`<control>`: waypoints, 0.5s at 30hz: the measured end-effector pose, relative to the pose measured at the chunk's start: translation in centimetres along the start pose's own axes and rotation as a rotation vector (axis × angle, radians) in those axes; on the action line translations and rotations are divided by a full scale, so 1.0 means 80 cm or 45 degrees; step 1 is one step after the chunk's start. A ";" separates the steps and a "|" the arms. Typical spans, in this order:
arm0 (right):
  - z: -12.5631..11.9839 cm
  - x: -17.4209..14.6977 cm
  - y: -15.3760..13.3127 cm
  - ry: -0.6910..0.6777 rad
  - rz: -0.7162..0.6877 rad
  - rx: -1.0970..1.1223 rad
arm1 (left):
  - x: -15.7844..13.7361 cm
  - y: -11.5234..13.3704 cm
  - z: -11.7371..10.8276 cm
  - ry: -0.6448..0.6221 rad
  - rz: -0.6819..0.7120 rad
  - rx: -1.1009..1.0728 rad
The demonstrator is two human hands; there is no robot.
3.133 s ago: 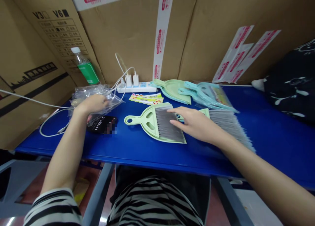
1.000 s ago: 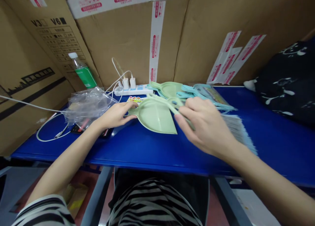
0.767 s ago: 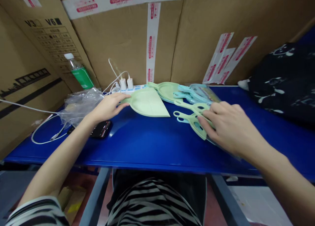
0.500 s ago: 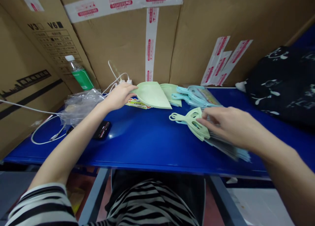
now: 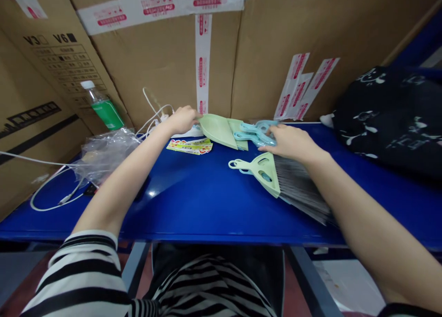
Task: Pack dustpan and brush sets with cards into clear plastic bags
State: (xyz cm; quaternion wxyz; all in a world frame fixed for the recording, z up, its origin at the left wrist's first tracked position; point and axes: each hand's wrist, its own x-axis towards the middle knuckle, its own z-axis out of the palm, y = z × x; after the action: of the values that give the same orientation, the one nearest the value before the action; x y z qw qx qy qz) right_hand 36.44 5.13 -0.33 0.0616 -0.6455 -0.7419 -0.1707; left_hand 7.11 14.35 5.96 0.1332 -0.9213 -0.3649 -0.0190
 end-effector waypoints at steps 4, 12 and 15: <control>-0.013 0.001 -0.011 -0.113 0.054 -0.048 | 0.013 -0.001 -0.004 -0.084 -0.095 0.020; -0.028 -0.003 -0.020 -0.186 -0.087 -0.177 | 0.024 -0.010 -0.002 -0.144 -0.127 0.069; -0.032 -0.005 -0.022 -0.252 -0.073 -0.192 | 0.025 -0.010 -0.005 -0.170 -0.164 0.078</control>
State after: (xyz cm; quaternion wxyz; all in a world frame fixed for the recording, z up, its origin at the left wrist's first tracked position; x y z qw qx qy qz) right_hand 34.43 3.70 1.65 -0.0656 -0.6405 -0.7476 -0.1629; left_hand 8.08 16.14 6.82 0.1349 -0.8906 -0.4319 0.0452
